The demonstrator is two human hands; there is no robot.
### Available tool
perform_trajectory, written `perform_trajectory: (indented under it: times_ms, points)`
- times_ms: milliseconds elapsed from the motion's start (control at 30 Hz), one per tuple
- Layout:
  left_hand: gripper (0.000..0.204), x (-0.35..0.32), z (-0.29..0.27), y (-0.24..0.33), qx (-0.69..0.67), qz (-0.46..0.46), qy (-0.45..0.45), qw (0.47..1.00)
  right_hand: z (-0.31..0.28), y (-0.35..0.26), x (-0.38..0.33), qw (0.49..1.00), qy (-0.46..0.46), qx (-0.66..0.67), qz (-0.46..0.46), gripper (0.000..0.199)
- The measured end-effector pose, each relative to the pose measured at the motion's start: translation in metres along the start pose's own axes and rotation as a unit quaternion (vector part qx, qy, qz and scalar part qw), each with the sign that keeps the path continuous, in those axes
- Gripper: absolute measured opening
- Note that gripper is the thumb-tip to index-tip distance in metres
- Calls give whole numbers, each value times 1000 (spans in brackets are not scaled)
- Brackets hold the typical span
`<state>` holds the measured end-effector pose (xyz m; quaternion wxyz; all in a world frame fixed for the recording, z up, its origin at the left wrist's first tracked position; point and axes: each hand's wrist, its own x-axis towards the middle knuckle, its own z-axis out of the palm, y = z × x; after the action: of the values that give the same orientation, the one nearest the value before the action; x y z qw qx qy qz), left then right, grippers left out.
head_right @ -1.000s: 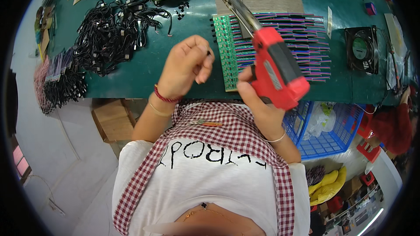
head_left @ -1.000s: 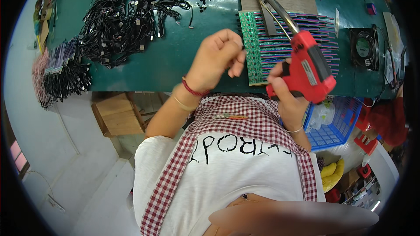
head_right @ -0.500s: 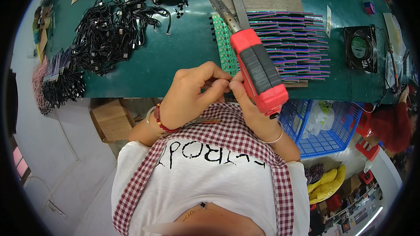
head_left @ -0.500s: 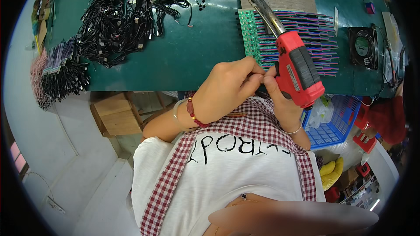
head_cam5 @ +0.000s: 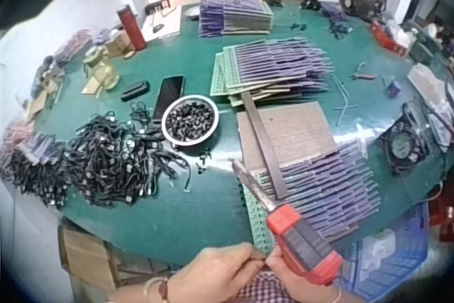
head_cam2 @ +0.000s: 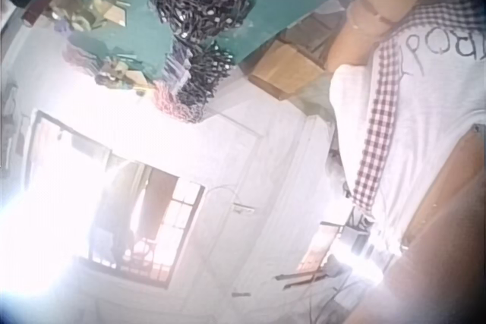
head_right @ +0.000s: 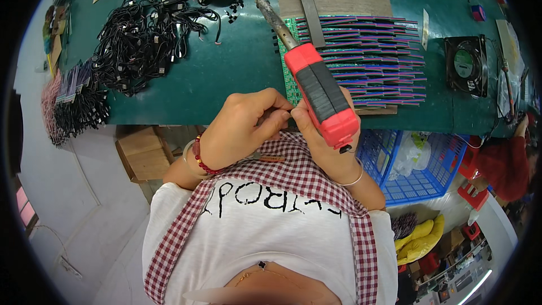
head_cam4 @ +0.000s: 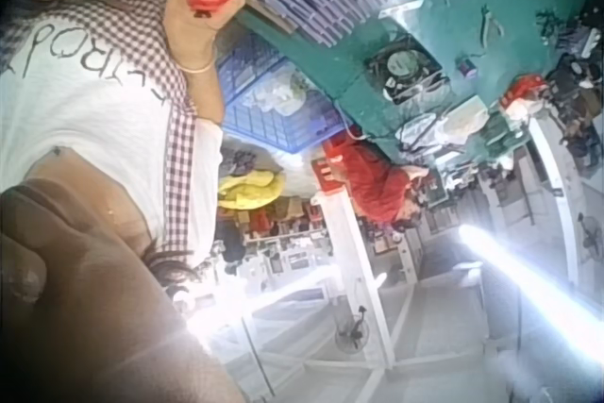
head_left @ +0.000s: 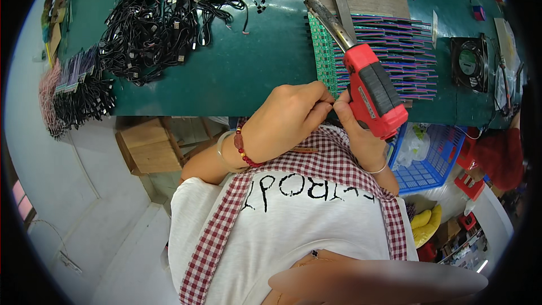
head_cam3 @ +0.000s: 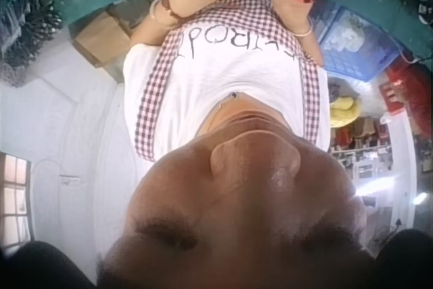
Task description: The person solders wires and electronic components onto green circuit boards with a soldering iron.
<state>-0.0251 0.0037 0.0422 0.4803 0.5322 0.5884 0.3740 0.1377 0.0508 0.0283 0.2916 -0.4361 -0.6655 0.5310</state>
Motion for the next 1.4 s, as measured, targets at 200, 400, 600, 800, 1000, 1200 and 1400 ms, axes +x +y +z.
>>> perform_trajectory:
  times_ms: [200, 400, 600, 800, 1000, 1200, 1400]
  points:
    - [9, 19, -14, -24, -150, -126, -66, 978, -6, 3, -3, 999, 18, 27, -4, 22]
    - [18, 61, -37, -66, -191, -194, -90, 958, -47, 29, -23, 993, 63, 94, 16, 42]
    - [16, 74, -43, -69, -190, -208, -116, 952, -60, 53, -53, 993, 41, 88, 63, 38]
    - [16, 79, -45, -67, -186, -220, -134, 948, -56, 59, -57, 991, 10, 103, 83, 36]
    - [16, 81, -46, -70, -195, -214, -148, 946, -55, 64, -58, 995, -3, 64, 77, 33]
    - [17, 81, -45, -70, -201, -219, -145, 944, -53, 61, -59, 988, 32, 91, 124, 16]
    - [16, 82, -45, -71, -191, -214, -143, 947, -56, 75, -63, 998, -11, -16, 59, 23]
